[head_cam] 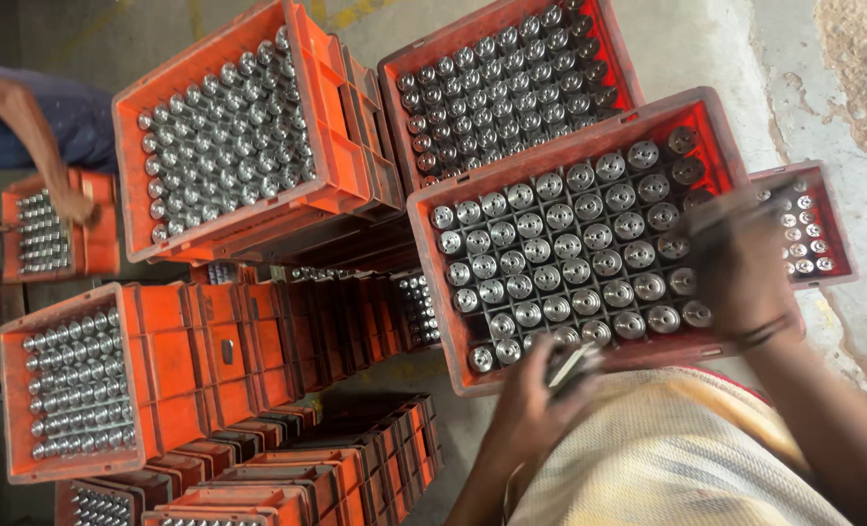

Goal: The person picks small cylindrical metal parts from a red crate and places them into a smaller red tray, repeating the action. The person also lifts and repositions a crate during the process.

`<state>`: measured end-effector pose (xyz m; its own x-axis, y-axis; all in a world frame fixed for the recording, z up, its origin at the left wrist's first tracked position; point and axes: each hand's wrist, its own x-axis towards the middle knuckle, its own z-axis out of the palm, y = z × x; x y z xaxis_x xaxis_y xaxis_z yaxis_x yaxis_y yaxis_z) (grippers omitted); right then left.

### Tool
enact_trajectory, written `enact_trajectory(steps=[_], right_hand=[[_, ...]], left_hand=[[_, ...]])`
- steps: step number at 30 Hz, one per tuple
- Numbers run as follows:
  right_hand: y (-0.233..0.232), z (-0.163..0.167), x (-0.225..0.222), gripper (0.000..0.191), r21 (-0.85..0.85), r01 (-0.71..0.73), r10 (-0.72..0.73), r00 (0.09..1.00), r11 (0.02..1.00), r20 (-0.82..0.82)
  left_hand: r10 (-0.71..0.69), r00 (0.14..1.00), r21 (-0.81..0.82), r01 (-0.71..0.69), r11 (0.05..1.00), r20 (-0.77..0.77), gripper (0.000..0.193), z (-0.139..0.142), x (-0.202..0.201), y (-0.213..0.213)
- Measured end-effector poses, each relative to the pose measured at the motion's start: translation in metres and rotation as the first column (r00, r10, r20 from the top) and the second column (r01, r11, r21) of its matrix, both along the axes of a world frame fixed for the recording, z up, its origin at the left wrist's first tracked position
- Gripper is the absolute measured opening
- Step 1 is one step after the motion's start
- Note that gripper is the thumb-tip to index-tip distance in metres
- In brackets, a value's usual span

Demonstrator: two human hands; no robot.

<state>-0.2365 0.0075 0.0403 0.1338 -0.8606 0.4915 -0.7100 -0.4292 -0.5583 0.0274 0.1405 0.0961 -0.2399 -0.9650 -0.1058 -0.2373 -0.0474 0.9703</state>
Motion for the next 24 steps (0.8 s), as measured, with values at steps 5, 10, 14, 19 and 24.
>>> enact_trajectory(steps=[5,10,14,19,24], right_hand=[[-0.024,-0.062,-0.082,0.024,0.191,-0.182,-0.198,-0.023,0.965,0.98],[0.01,-0.061,-0.065,0.005,0.412,-0.2,-0.41,0.051,0.889,0.911],[0.03,-0.044,-0.021,0.023,0.41,-0.3,-0.446,-0.059,0.862,0.893],[0.035,-0.045,-0.005,0.027,0.534,-0.316,-0.546,0.055,0.784,0.836],[0.035,-0.044,0.007,0.029,0.456,-0.292,-0.438,0.127,0.841,0.89]], left_hand=[[0.276,0.61,-0.016,-0.396,0.918,0.743,0.043,-0.015,0.052,-0.001],[0.333,0.576,-0.257,-0.212,0.943,0.747,0.035,-0.03,0.071,-0.015],[0.258,0.589,-0.065,-0.328,0.942,0.766,0.034,-0.029,0.083,-0.032],[0.278,0.351,-0.218,-0.2,0.955,0.894,0.05,-0.027,0.087,-0.078],[0.461,0.67,-0.535,-0.112,0.838,0.582,0.025,0.008,0.115,-0.078]])
